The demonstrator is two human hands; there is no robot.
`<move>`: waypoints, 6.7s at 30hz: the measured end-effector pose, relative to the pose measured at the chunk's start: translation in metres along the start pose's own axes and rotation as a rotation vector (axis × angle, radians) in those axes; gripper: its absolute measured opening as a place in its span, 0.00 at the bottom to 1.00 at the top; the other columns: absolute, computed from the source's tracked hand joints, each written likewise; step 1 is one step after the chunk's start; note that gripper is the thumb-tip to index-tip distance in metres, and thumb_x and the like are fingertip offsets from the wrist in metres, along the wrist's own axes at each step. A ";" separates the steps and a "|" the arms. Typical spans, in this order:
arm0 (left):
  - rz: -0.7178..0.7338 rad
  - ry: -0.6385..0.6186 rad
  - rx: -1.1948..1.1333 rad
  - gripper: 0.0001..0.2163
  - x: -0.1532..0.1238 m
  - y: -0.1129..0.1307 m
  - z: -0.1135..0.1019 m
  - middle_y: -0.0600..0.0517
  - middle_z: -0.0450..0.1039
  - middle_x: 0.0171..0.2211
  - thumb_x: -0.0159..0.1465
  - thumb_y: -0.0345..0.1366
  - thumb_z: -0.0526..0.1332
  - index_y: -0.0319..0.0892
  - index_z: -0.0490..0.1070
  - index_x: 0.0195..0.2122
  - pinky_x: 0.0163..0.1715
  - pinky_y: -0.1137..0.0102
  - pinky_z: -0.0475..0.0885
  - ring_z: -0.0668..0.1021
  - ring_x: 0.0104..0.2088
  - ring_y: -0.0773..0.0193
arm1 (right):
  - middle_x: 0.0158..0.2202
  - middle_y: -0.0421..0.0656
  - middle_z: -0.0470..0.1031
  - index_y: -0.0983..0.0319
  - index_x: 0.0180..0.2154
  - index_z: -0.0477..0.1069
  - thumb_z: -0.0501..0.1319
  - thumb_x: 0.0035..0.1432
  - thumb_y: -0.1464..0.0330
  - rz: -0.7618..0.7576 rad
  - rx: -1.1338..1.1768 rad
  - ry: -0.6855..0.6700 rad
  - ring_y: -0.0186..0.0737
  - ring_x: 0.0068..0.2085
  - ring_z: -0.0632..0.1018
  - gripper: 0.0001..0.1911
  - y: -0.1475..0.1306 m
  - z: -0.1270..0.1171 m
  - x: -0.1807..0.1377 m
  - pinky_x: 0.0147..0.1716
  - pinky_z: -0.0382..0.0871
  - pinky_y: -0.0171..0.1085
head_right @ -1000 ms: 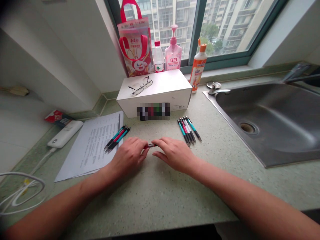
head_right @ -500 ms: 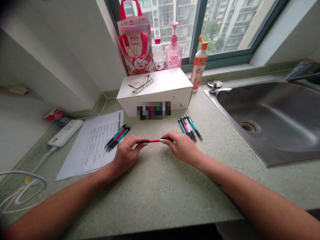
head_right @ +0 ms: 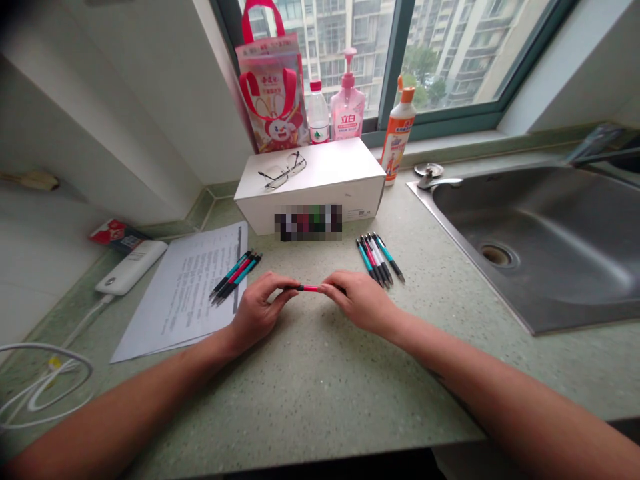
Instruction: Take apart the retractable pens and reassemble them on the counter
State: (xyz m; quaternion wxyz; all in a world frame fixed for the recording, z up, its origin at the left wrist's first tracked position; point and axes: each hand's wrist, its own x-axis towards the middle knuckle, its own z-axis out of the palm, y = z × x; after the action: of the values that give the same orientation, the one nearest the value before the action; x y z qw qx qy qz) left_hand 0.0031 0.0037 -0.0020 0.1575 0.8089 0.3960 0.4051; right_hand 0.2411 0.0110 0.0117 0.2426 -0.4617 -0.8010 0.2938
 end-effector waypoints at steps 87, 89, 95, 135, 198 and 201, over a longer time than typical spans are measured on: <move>-0.171 -0.199 0.322 0.04 0.006 -0.007 0.006 0.49 0.75 0.36 0.66 0.36 0.64 0.42 0.75 0.36 0.42 0.60 0.67 0.73 0.40 0.55 | 0.42 0.49 0.77 0.57 0.47 0.78 0.55 0.68 0.74 -0.375 -0.575 0.122 0.47 0.43 0.74 0.15 0.003 -0.004 -0.001 0.45 0.66 0.46; -0.168 -0.201 0.329 0.04 0.005 -0.007 0.007 0.49 0.75 0.36 0.66 0.36 0.64 0.42 0.75 0.36 0.42 0.60 0.67 0.73 0.39 0.56 | 0.43 0.48 0.77 0.57 0.47 0.78 0.56 0.67 0.75 -0.396 -0.630 0.076 0.47 0.43 0.74 0.15 0.002 -0.004 -0.002 0.45 0.65 0.46; -0.167 -0.209 0.326 0.04 0.006 -0.006 0.006 0.49 0.75 0.35 0.66 0.36 0.64 0.42 0.76 0.36 0.42 0.60 0.67 0.73 0.39 0.56 | 0.41 0.48 0.76 0.59 0.45 0.78 0.56 0.67 0.75 -0.439 -0.714 0.057 0.46 0.42 0.72 0.13 -0.001 -0.008 0.000 0.46 0.64 0.45; 0.036 0.012 0.165 0.02 0.001 -0.004 0.004 0.50 0.78 0.35 0.67 0.33 0.63 0.42 0.73 0.40 0.42 0.62 0.70 0.77 0.38 0.59 | 0.34 0.46 0.77 0.62 0.38 0.77 0.55 0.70 0.68 -0.383 -0.521 0.214 0.43 0.37 0.73 0.13 0.001 -0.004 0.000 0.38 0.67 0.42; 0.172 -0.157 0.132 0.12 0.003 -0.002 -0.002 0.47 0.77 0.36 0.68 0.27 0.56 0.44 0.77 0.44 0.39 0.64 0.70 0.76 0.37 0.60 | 0.34 0.43 0.76 0.60 0.35 0.72 0.62 0.64 0.64 -0.184 -0.336 -0.105 0.40 0.35 0.75 0.07 0.001 -0.019 -0.004 0.35 0.65 0.39; 0.290 -0.210 0.070 0.12 0.003 -0.002 -0.001 0.47 0.79 0.40 0.69 0.27 0.54 0.45 0.77 0.44 0.38 0.66 0.73 0.77 0.38 0.61 | 0.38 0.44 0.77 0.60 0.44 0.72 0.61 0.66 0.59 -0.225 -0.289 -0.045 0.39 0.34 0.75 0.12 -0.006 -0.017 -0.006 0.33 0.65 0.38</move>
State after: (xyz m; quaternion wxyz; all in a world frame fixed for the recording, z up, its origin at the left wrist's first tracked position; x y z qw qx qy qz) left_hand 0.0021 0.0077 -0.0008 0.1096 0.9003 0.2706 0.3227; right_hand 0.2516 0.0073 0.0268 0.1868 -0.3926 -0.8867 0.1570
